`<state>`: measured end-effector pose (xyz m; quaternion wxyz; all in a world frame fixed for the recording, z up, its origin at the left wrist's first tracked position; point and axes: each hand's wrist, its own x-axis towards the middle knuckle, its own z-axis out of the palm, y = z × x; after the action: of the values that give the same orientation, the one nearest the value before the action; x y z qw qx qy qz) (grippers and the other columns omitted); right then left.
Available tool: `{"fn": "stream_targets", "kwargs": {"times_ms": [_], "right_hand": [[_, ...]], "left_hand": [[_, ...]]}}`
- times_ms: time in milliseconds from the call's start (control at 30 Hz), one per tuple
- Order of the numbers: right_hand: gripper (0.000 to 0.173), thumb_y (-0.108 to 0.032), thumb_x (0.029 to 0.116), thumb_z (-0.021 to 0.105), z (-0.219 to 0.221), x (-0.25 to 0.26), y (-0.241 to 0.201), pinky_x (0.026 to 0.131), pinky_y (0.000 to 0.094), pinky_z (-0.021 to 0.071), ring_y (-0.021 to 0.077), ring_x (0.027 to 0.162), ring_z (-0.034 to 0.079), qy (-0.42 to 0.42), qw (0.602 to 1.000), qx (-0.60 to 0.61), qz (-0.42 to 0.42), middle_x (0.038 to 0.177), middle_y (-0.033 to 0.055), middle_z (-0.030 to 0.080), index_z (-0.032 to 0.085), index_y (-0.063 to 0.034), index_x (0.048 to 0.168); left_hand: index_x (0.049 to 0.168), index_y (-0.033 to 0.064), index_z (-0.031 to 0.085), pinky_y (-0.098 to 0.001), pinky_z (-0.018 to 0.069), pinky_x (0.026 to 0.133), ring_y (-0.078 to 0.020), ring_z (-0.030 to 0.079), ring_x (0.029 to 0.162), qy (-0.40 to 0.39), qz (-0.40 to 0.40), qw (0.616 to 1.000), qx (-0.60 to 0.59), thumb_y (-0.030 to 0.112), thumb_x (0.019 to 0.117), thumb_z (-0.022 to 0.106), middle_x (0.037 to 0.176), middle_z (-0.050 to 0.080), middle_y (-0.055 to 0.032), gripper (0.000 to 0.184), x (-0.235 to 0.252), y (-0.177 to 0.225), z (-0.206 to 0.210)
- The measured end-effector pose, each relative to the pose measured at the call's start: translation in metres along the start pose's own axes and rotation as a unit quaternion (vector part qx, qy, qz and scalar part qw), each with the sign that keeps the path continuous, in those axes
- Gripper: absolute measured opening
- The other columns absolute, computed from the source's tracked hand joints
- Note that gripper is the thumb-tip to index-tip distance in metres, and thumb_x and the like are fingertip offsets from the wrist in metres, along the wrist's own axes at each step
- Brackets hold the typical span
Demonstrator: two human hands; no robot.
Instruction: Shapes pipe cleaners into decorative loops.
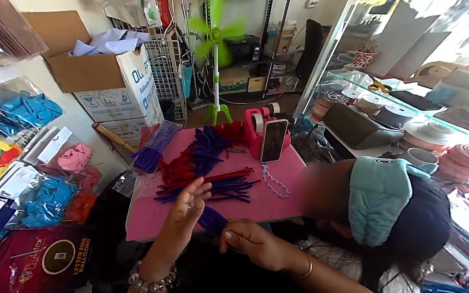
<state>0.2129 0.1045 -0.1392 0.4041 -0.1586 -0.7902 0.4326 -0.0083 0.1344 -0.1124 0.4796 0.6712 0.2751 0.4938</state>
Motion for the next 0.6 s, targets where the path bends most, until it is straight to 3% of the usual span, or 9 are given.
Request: {"fn": "stream_targets", "kwargs": {"times_ms": [67, 133, 200, 300, 400, 433, 500, 600], "right_hand": [[0.036, -0.013, 0.11, 0.039, -0.012, 0.001, -0.009, 0.083, 0.0227, 0.0486, 0.0092, 0.089, 0.06, -0.044, 0.998, -0.033, 0.003, 0.088, 0.0089, 0.063, 0.067, 0.0039, 0.094], [0.034, -0.011, 0.1088, 0.041, -0.02, 0.005, -0.019, 0.079, 0.0247, 0.049, 0.0124, 0.084, 0.06, -0.093, 0.993, -0.067, 0.002, 0.085, 0.0106, 0.062, 0.067, 0.0041, 0.093], [0.032, -0.01, 0.1078, 0.044, -0.025, 0.009, -0.026, 0.077, 0.0281, 0.051, 0.0168, 0.082, 0.062, -0.14, 0.985, -0.101, 0.0, 0.084, 0.0133, 0.064, 0.067, 0.0047, 0.092], [0.031, -0.01, 0.1071, 0.045, -0.026, 0.012, -0.037, 0.077, 0.0325, 0.0513, 0.0216, 0.081, 0.063, -0.198, 0.971, -0.137, 0.017, 0.082, 0.0145, 0.063, 0.067, 0.0047, 0.091], [0.03, -0.009, 0.1064, 0.046, -0.025, 0.011, -0.039, 0.074, 0.0346, 0.0514, 0.0236, 0.079, 0.063, -0.226, 0.962, -0.154, 0.021, 0.082, 0.0153, 0.062, 0.067, 0.0043, 0.089], [0.03, -0.01, 0.1066, 0.046, -0.026, 0.01, -0.038, 0.074, 0.0352, 0.0512, 0.0244, 0.079, 0.063, -0.232, 0.959, -0.158, 0.026, 0.082, 0.0156, 0.062, 0.066, 0.0043, 0.089], [0.03, -0.01, 0.107, 0.045, -0.027, 0.009, -0.039, 0.076, 0.0366, 0.0515, 0.0261, 0.082, 0.063, -0.242, 0.955, -0.165, 0.04, 0.085, 0.0166, 0.062, 0.066, 0.0046, 0.092], [0.03, -0.011, 0.1071, 0.046, -0.027, 0.008, -0.039, 0.074, 0.036, 0.051, 0.0263, 0.082, 0.062, -0.243, 0.954, -0.169, 0.038, 0.085, 0.0163, 0.061, 0.066, 0.0045, 0.092]], "left_hand": [[0.145, -0.0018, 0.05, -0.0377, 0.0481, 0.109, -0.0181, 0.058, 0.129, -0.053, 0.03, 0.981, 0.185, 0.051, 0.1006, 0.058, 0.139, 0.061, -0.01, 0.069, 0.005, 0.015, -0.013], [0.136, 0.0094, 0.064, -0.0502, 0.0457, 0.109, -0.0197, 0.061, 0.125, -0.164, 0.015, 0.925, 0.343, 0.063, 0.0941, 0.059, 0.132, 0.068, -0.0039, 0.068, 0.01, 0.035, -0.017], [0.133, 0.0112, 0.067, -0.0601, 0.0417, 0.108, -0.0283, 0.064, 0.121, -0.316, -0.058, 0.853, 0.411, 0.056, 0.0928, 0.066, 0.126, 0.071, -0.0076, 0.06, 0.018, 0.055, -0.01], [0.124, 0.0029, 0.066, -0.0563, 0.0517, 0.088, -0.0321, 0.068, 0.098, -0.457, -0.176, 0.787, 0.376, 0.042, 0.0953, 0.07, 0.104, 0.071, -0.0167, 0.049, 0.034, 0.064, 0.006], [0.114, -0.0012, 0.066, -0.036, 0.0568, 0.071, -0.0158, 0.068, 0.072, -0.508, -0.245, 0.772, 0.292, 0.025, 0.1032, 0.062, 0.086, 0.071, -0.0096, 0.029, 0.038, 0.055, 0.01], [0.111, -0.0022, 0.066, -0.031, 0.0543, 0.066, -0.0119, 0.064, 0.067, -0.515, -0.256, 0.772, 0.272, 0.023, 0.1053, 0.058, 0.082, 0.069, -0.0077, 0.027, 0.037, 0.051, 0.009], [0.108, -0.0026, 0.066, -0.027, 0.0498, 0.062, -0.0085, 0.058, 0.062, -0.518, -0.259, 0.774, 0.256, 0.022, 0.1066, 0.055, 0.077, 0.065, -0.0053, 0.027, 0.035, 0.045, 0.006], [0.107, -0.0014, 0.066, -0.026, 0.049, 0.061, -0.0078, 0.057, 0.061, -0.517, -0.259, 0.775, 0.254, 0.024, 0.1066, 0.055, 0.076, 0.064, -0.0044, 0.027, 0.033, 0.044, 0.001]]}}
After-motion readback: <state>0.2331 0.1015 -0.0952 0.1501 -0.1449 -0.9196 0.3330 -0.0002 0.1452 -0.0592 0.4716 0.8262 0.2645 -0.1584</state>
